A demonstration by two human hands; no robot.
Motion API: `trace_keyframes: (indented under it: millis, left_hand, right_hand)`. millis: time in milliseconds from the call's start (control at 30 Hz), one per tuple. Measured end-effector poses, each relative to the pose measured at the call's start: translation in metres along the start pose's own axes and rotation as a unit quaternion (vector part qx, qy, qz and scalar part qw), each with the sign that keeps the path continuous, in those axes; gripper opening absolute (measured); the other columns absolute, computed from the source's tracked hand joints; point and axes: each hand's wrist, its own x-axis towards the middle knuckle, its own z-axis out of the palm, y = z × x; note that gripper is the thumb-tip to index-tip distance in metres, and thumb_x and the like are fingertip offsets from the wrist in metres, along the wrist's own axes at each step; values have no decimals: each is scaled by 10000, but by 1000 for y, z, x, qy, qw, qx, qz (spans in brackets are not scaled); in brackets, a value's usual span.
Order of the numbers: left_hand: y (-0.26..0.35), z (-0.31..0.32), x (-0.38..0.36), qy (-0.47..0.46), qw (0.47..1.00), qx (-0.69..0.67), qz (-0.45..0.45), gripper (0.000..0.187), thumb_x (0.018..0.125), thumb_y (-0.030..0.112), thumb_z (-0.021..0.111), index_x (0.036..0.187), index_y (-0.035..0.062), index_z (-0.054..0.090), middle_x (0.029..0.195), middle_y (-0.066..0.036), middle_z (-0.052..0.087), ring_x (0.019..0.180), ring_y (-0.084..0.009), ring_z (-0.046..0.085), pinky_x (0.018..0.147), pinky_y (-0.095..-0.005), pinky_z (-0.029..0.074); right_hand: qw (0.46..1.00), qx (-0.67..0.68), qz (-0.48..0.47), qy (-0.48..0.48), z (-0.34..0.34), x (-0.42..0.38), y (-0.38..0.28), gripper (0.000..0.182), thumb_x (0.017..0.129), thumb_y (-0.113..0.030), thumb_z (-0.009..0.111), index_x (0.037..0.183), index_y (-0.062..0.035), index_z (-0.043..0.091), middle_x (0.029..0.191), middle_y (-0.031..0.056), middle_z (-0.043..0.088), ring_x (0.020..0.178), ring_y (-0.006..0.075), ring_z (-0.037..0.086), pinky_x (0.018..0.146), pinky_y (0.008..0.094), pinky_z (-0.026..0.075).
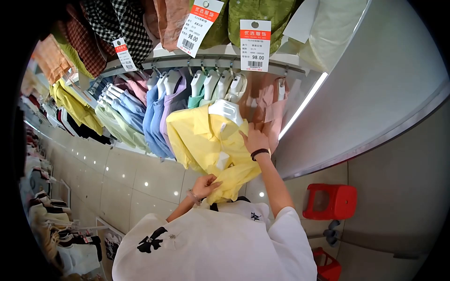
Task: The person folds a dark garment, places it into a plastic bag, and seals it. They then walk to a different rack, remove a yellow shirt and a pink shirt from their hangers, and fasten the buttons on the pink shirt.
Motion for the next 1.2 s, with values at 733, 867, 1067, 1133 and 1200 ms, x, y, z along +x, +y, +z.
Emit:
trace_keyframes:
  millis: [733,867,1067,1133,1200]
  left_hand:
    - [8,-21,-6,370,925,-1,81,518,703,134,656,1102,-15,362,1080,-143,420,993,-229,429,817,-333,384]
    - [35,-40,8,459,866,113,160,687,653,110,687,1181,-26,270,1185,-186,291,1099,-298,319,942,-379,250]
    - [53,-71,15,550,812,-27,194,772,652,34,674,1244,10,178,1272,-132,244,1192,-245,256,984,-362,203]
    - [62,-87,10,593,779,-10,206,761,654,23,664,1249,20,190,1287,-121,246,1198,-235,259,987,-356,206]
    - [76,-101,2,637,734,21,233,725,659,12,651,1245,27,225,1289,-112,270,1194,-226,280,983,-344,222]
  right_hand:
    - [983,138,-85,86,-1,-86,52,414,768,-317,566,1056,-41,455,811,185,569,680,362,549,573,421,439]
    - [969,113,-131,177,-34,-94,45,416,723,-209,606,1078,-48,461,798,160,550,658,334,535,571,392,427]
    - [933,84,-185,296,-66,-88,40,413,645,-122,626,1032,-58,500,776,123,536,672,293,512,572,356,403]
    - [919,76,-202,330,-73,-88,36,381,632,-111,626,993,-62,515,776,113,535,670,277,511,571,341,400]
    - [907,99,-210,352,-79,-85,33,351,611,-110,628,944,-66,529,758,103,539,663,266,512,568,332,400]
